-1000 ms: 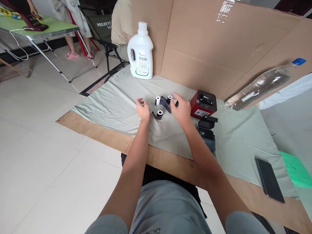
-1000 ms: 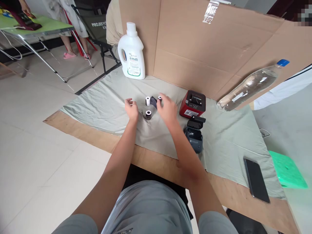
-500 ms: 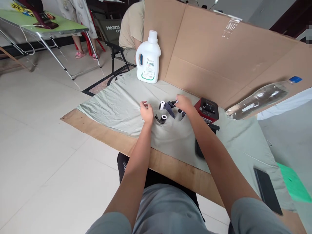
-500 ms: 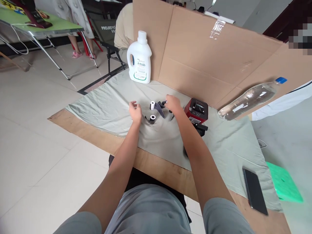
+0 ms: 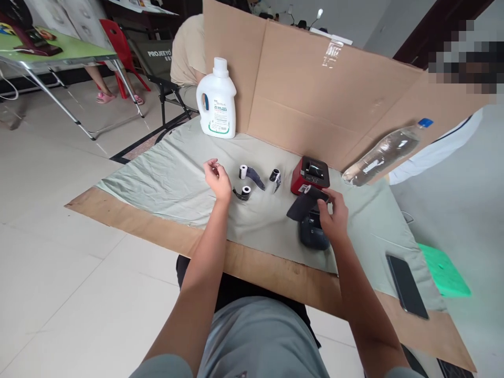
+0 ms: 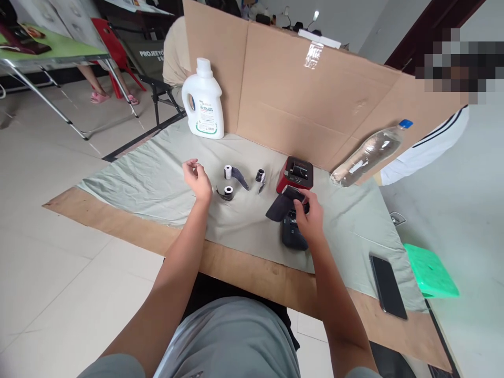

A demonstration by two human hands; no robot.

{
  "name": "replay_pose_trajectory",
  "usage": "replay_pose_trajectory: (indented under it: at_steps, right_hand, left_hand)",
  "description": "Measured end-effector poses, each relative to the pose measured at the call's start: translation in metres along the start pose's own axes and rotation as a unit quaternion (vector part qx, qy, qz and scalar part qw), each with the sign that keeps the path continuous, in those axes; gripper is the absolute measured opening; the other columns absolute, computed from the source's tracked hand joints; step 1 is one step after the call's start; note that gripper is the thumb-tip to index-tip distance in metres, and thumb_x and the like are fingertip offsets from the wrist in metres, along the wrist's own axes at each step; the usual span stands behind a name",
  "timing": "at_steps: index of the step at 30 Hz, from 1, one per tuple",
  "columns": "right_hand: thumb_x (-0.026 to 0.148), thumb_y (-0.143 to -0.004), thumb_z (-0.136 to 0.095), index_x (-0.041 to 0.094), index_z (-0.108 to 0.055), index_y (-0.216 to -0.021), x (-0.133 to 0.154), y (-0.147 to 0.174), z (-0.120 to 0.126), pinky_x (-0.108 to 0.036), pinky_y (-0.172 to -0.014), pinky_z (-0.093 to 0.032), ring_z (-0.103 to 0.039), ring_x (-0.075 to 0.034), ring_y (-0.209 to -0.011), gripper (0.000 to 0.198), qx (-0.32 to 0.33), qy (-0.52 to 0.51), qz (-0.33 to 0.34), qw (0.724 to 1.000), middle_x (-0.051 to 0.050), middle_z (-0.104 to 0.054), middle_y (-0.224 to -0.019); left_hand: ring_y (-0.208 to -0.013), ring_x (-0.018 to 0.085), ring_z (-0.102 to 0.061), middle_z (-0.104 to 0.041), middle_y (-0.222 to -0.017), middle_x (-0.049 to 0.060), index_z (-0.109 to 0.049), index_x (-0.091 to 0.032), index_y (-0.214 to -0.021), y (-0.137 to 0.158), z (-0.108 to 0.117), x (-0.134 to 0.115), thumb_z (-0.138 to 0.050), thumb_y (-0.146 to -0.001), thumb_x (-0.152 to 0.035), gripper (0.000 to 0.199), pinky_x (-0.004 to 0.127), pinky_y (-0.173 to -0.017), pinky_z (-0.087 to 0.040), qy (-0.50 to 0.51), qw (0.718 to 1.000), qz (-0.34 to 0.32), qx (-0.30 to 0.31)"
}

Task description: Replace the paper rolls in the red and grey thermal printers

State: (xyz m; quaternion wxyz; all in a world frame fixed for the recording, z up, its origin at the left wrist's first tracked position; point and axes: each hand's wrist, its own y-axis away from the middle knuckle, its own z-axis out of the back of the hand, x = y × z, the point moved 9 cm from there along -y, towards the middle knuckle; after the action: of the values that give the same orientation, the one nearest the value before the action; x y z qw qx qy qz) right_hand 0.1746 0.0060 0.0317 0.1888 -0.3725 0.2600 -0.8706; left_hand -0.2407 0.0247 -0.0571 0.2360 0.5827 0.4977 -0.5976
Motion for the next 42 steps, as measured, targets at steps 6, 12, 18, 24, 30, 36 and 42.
replay_pose_trajectory:
  at_steps: [6,12,18,24,30,36,42]
  right_hand:
    - [0.058,-0.096,-0.056,0.027,-0.067,-0.113,-0.069,0.045,0.035,-0.046,-0.089,-0.055,-0.067,-0.028,-0.093,0.037,0.001,-0.105,-0.118,0.987,-0.008,-0.069,-0.098]
    - [0.055,-0.096,-0.056,0.026,-0.066,-0.112,-0.098,0.050,0.009,-0.046,-0.090,-0.053,-0.063,-0.026,-0.089,0.035,0.090,-0.107,-0.116,0.983,-0.005,-0.068,-0.096]
    - [0.050,-0.097,-0.051,0.026,-0.068,-0.116,-0.098,0.048,0.002,-0.050,-0.104,-0.047,-0.059,-0.030,-0.114,0.035,0.107,-0.036,-0.072,0.991,-0.010,-0.068,-0.114]
    - [0.039,-0.094,-0.051,0.025,-0.069,-0.116,-0.099,0.048,-0.014,-0.051,-0.107,-0.045,-0.055,-0.029,-0.109,0.031,0.155,-0.023,-0.073,0.985,-0.009,-0.071,-0.113]
    - [0.035,-0.086,-0.062,0.024,-0.072,-0.111,-0.100,0.044,-0.017,-0.045,-0.092,-0.050,-0.057,-0.026,-0.095,0.029,0.179,-0.027,-0.087,0.980,-0.007,-0.072,-0.106]
    - [0.028,-0.079,-0.069,0.020,-0.080,-0.102,-0.098,0.035,-0.016,-0.044,-0.085,-0.052,-0.057,-0.022,-0.080,0.027,0.164,0.018,-0.077,0.983,-0.009,-0.063,-0.101]
    - [0.023,-0.071,-0.073,0.020,-0.078,-0.090,-0.119,0.037,-0.011,-0.048,-0.091,-0.051,-0.057,-0.022,-0.081,0.020,0.100,0.062,-0.157,0.981,-0.006,-0.057,-0.095]
  left_hand:
    - [-0.072,0.013,-0.058,-0.060,-0.087,0.002,-0.059,-0.022,-0.103,0.081,-0.029,-0.066,-0.047,-0.104,-0.045,0.026,0.027,-0.072,-0.051,0.048,0.965,-0.186,0.181]
    - [-0.088,0.017,-0.070,-0.072,-0.096,0.005,-0.065,-0.022,-0.112,0.240,-0.075,-0.104,-0.046,-0.100,-0.023,0.022,0.030,-0.081,-0.057,0.052,0.796,-0.356,0.487]
    - [-0.123,0.023,-0.067,-0.071,-0.135,0.009,-0.061,-0.023,-0.137,0.300,-0.084,-0.095,-0.059,-0.098,-0.035,0.041,0.038,-0.104,-0.056,-0.016,0.661,-0.402,0.634]
    - [-0.106,0.020,-0.073,-0.078,-0.124,0.004,-0.066,-0.023,-0.134,0.310,-0.085,-0.091,-0.051,-0.104,-0.028,0.034,0.034,-0.089,-0.060,-0.049,0.649,-0.435,0.622]
    - [-0.101,0.017,-0.075,-0.081,-0.115,0.003,-0.069,-0.024,-0.131,0.318,-0.082,-0.092,-0.048,-0.104,-0.023,0.033,0.031,-0.086,-0.059,-0.039,0.645,-0.452,0.615]
    - [-0.098,0.016,-0.074,-0.081,-0.113,0.001,-0.066,-0.025,-0.136,0.320,-0.081,-0.092,-0.048,-0.104,-0.020,0.038,0.029,-0.082,-0.059,-0.042,0.646,-0.463,0.605]
    - [-0.105,0.017,-0.075,-0.079,-0.120,0.003,-0.064,-0.025,-0.138,0.324,-0.082,-0.089,-0.044,-0.104,-0.020,0.040,0.028,-0.085,-0.059,-0.044,0.641,-0.443,0.625]
